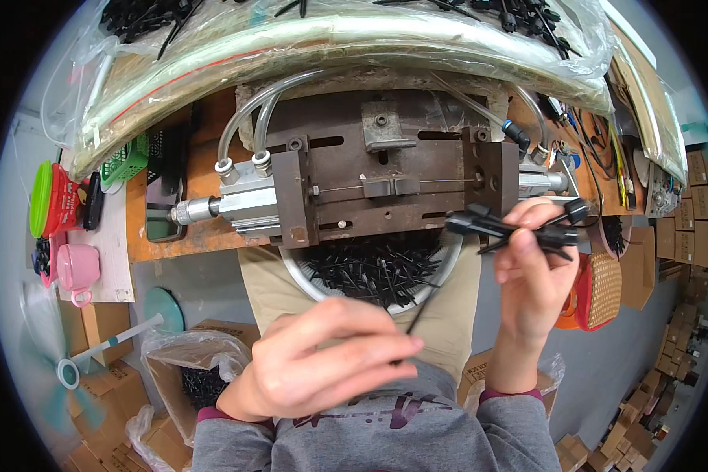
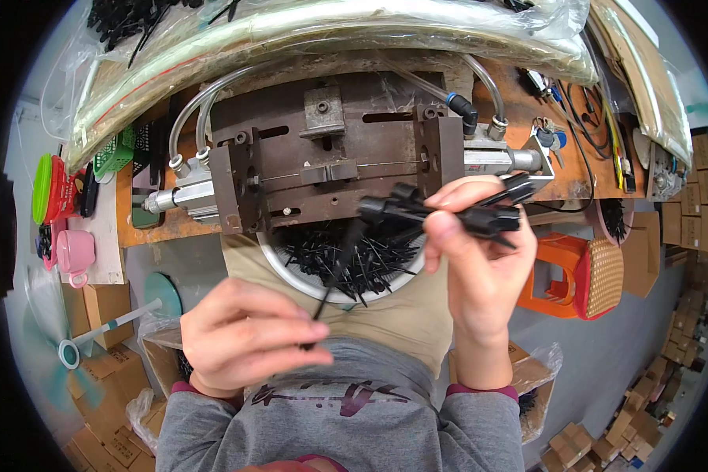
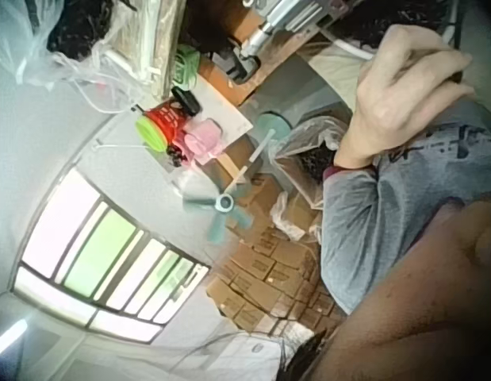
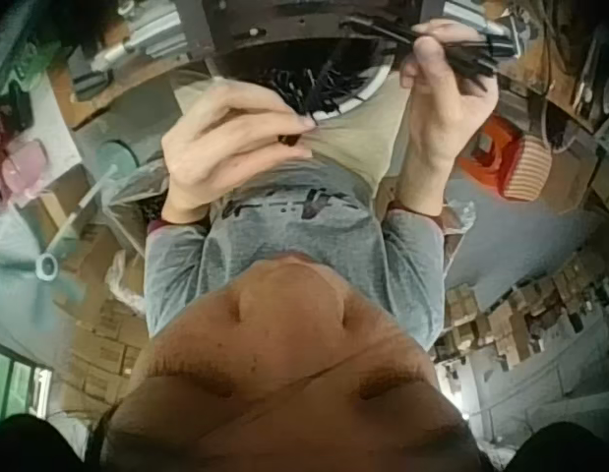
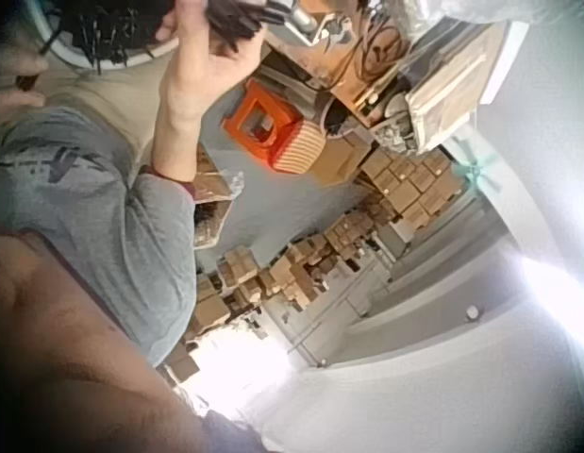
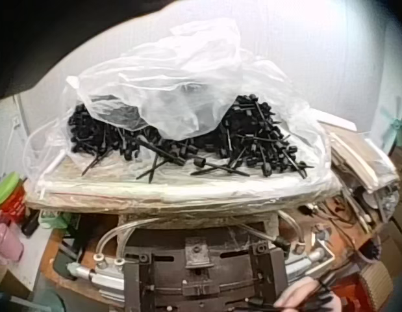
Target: Assembling small black components using a manual press tool in a workshop setting.
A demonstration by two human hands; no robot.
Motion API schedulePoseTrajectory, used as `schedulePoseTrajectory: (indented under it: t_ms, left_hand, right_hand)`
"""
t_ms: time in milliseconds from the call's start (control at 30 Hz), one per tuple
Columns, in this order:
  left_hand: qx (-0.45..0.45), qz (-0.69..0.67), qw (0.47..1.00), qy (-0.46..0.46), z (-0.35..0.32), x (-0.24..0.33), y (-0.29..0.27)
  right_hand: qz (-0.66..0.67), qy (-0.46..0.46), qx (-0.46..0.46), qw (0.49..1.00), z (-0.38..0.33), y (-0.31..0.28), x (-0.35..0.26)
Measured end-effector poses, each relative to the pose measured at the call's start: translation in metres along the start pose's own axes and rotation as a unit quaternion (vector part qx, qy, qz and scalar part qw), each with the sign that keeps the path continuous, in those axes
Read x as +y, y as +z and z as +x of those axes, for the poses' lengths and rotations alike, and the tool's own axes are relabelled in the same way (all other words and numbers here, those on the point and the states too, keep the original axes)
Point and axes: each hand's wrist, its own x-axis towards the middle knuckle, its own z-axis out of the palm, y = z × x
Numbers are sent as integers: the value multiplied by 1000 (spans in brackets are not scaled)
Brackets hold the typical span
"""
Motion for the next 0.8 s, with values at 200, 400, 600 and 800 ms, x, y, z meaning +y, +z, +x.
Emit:
schedulePoseTrajectory:
  t_ms: [200,400,600,800]
  left_hand:
    - [82,212,974,0,7,-42,35]
    - [65,353,933,34,19,-52,44]
    - [50,371,927,22,24,-50,43]
    - [81,82,993,-12,16,-38,39]
  right_hand:
    - [24,8,14,1000,-3,2,3]
    - [-2,-5,12,1000,-7,0,3]
    - [-111,-93,19,989,-12,0,6]
    - [-471,-381,-81,791,-22,-4,6]
